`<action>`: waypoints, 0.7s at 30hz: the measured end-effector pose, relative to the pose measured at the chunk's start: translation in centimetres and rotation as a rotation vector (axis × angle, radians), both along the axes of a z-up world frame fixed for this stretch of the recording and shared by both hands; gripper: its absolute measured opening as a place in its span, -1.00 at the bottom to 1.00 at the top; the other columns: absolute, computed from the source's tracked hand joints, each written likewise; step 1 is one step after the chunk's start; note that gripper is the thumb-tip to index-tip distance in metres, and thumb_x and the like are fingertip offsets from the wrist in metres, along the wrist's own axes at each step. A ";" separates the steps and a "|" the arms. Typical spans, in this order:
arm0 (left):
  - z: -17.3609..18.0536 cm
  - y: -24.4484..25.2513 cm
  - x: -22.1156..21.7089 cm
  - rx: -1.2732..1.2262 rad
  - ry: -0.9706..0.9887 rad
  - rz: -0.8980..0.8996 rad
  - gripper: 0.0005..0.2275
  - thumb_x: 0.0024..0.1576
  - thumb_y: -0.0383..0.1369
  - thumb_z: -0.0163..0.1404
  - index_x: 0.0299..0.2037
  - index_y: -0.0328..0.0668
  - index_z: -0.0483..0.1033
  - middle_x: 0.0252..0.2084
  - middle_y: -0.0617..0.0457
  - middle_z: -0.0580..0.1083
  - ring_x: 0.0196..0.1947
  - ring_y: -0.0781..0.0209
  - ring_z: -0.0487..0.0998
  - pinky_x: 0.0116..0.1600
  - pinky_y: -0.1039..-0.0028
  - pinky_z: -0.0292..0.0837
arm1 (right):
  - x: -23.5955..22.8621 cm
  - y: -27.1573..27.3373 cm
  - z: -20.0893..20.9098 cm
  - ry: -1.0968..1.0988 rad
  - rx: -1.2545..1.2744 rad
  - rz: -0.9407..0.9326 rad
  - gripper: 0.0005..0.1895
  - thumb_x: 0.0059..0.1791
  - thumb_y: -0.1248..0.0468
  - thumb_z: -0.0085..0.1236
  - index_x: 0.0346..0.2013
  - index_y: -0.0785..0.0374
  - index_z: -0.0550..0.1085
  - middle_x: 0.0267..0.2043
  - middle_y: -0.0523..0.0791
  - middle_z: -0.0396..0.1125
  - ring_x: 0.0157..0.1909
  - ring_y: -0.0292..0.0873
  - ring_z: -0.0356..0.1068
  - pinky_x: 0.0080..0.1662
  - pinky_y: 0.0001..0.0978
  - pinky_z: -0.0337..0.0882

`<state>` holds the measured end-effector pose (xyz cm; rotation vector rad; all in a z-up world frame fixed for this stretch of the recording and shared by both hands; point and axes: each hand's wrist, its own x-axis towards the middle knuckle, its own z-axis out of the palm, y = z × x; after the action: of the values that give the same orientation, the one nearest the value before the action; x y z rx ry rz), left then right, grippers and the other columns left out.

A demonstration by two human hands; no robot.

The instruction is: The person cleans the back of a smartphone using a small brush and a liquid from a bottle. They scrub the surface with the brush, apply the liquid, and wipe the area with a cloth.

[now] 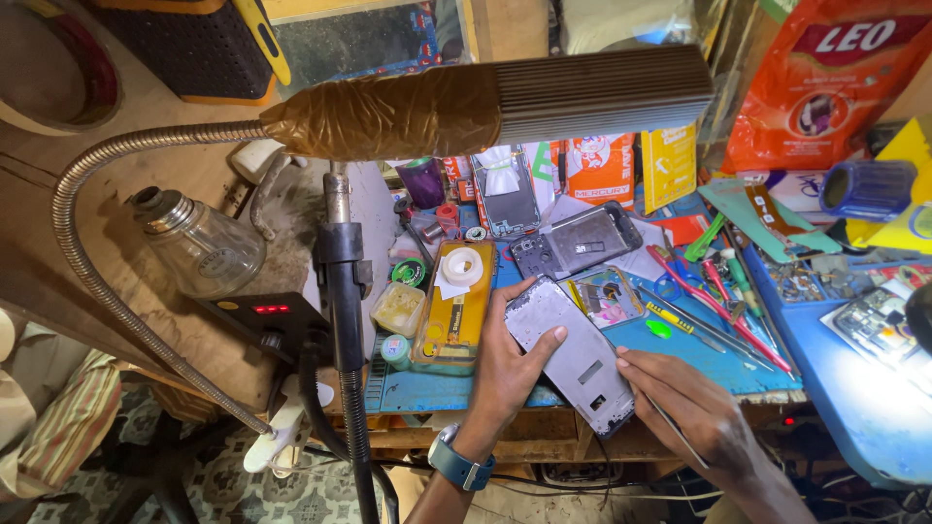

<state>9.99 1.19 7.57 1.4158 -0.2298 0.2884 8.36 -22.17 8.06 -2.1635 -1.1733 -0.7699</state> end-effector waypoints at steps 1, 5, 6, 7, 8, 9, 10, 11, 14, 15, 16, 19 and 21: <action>-0.1 0.0 0.0 -0.007 -0.004 -0.001 -0.48 0.12 -0.54 0.15 0.28 -0.33 0.21 0.09 -0.11 0.47 0.06 0.25 0.55 0.15 0.46 0.50 | 0.0 0.0 0.0 -0.019 -0.012 0.002 -0.66 -0.07 0.45 0.11 -0.01 0.51 0.47 0.10 0.09 0.42 0.10 0.03 0.48 0.09 -0.25 0.48; -0.4 -0.1 0.1 -0.016 -0.004 -0.002 -0.48 0.12 -0.55 0.15 0.27 -0.35 0.21 0.09 -0.12 0.47 0.07 0.25 0.54 0.16 0.45 0.50 | -0.2 0.1 0.2 0.078 0.041 -0.007 -0.66 -0.08 0.44 0.12 -0.01 0.48 0.49 0.09 0.08 0.43 0.08 0.01 0.49 0.07 -0.25 0.48; -0.5 0.0 0.1 -0.014 -0.003 -0.002 -0.48 0.12 -0.55 0.16 0.27 -0.35 0.21 0.09 -0.12 0.47 0.07 0.25 0.54 0.16 0.46 0.50 | -0.3 0.2 0.3 0.079 0.039 -0.002 -0.66 -0.08 0.44 0.12 -0.01 0.48 0.49 0.10 0.08 0.42 0.09 0.02 0.48 0.07 -0.25 0.48; -0.6 0.0 0.2 -0.006 -0.008 -0.004 -0.48 0.12 -0.54 0.16 0.28 -0.35 0.22 0.08 -0.13 0.47 0.06 0.25 0.54 0.16 0.46 0.50 | -0.3 0.3 0.5 0.080 0.038 0.004 -0.66 -0.08 0.44 0.11 0.00 0.48 0.49 0.10 0.09 0.42 0.09 0.03 0.48 0.08 -0.25 0.48; -0.6 0.1 0.3 0.003 -0.016 -0.004 -0.47 0.12 -0.54 0.16 0.28 -0.35 0.22 0.08 -0.14 0.48 0.06 0.25 0.54 0.16 0.45 0.50 | -0.1 0.6 0.7 0.046 0.031 -0.019 -0.66 -0.08 0.44 0.12 0.00 0.47 0.48 0.11 0.07 0.42 0.10 0.02 0.48 0.08 -0.25 0.48; -0.6 0.3 0.5 0.012 -0.024 -0.003 -0.47 0.12 -0.53 0.17 0.29 -0.35 0.23 0.07 -0.15 0.48 0.06 0.25 0.54 0.15 0.45 0.50 | 0.0 0.9 0.9 0.013 0.024 -0.042 -0.66 -0.07 0.45 0.13 0.01 0.46 0.48 0.11 0.05 0.42 0.11 0.01 0.47 0.09 -0.25 0.48; -0.7 0.3 0.5 0.013 -0.044 0.001 -0.47 0.12 -0.54 0.18 0.28 -0.35 0.23 0.07 -0.14 0.47 0.06 0.24 0.54 0.16 0.45 0.49 | 0.0 1.1 1.0 -0.018 0.015 -0.065 -0.65 -0.07 0.45 0.13 0.01 0.44 0.48 0.12 0.04 0.42 0.12 0.01 0.47 0.10 -0.25 0.49; -0.8 0.2 0.6 0.014 -0.064 0.006 -0.47 0.11 -0.54 0.18 0.27 -0.36 0.24 0.08 -0.13 0.46 0.07 0.24 0.53 0.17 0.45 0.49 | 0.1 1.2 1.1 -0.008 -0.005 -0.060 -0.63 -0.09 0.45 0.15 0.02 0.45 0.48 0.12 0.04 0.41 0.12 0.03 0.46 0.09 -0.23 0.48; -1.0 0.1 0.6 0.077 -0.097 0.059 -0.48 0.08 -0.55 0.21 0.24 -0.37 0.26 0.11 -0.12 0.44 0.08 0.23 0.51 0.18 0.43 0.48 | -0.3 1.4 1.2 0.020 -0.035 -0.073 -0.57 -0.14 0.47 0.18 0.03 0.46 0.47 0.12 0.06 0.40 0.13 0.07 0.44 0.09 -0.21 0.47; -1.0 0.1 0.5 0.107 -0.105 0.087 -0.48 0.07 -0.55 0.22 0.23 -0.37 0.27 0.13 -0.13 0.44 0.09 0.22 0.50 0.18 0.42 0.47 | -0.6 1.5 1.2 0.021 -0.036 -0.082 -0.57 -0.14 0.48 0.18 0.03 0.45 0.47 0.13 0.06 0.40 0.14 0.08 0.44 0.09 -0.21 0.47; -0.8 0.2 0.5 0.094 -0.082 0.058 -0.48 0.08 -0.54 0.21 0.24 -0.36 0.28 0.09 -0.13 0.46 0.07 0.23 0.51 0.18 0.43 0.48 | -0.4 1.8 1.5 0.010 -0.039 -0.078 -0.57 -0.15 0.49 0.18 0.03 0.44 0.47 0.13 0.05 0.40 0.14 0.08 0.44 0.09 -0.21 0.47; -0.5 0.3 0.5 0.057 -0.053 0.020 -0.48 0.10 -0.53 0.20 0.26 -0.34 0.28 0.04 -0.14 0.50 0.05 0.24 0.53 0.15 0.45 0.49 | 0.3 2.0 2.3 -0.056 -0.105 -0.094 -0.53 -0.17 0.46 0.14 0.06 0.42 0.45 0.14 0.05 0.38 0.17 0.08 0.42 0.14 -0.18 0.45; -0.7 0.1 0.5 0.068 -0.068 0.014 -0.48 0.09 -0.54 0.20 0.26 -0.35 0.28 0.06 -0.13 0.48 0.06 0.24 0.53 0.13 0.45 0.50 | 0.2 1.7 2.1 -0.069 -0.171 -0.075 -0.46 -0.20 0.45 0.10 0.10 0.45 0.43 0.17 0.07 0.36 0.20 0.09 0.40 0.15 -0.17 0.44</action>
<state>10.49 1.25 6.84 1.4766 -0.2878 0.3426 8.55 -20.52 10.17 -2.3491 -1.2386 -0.8088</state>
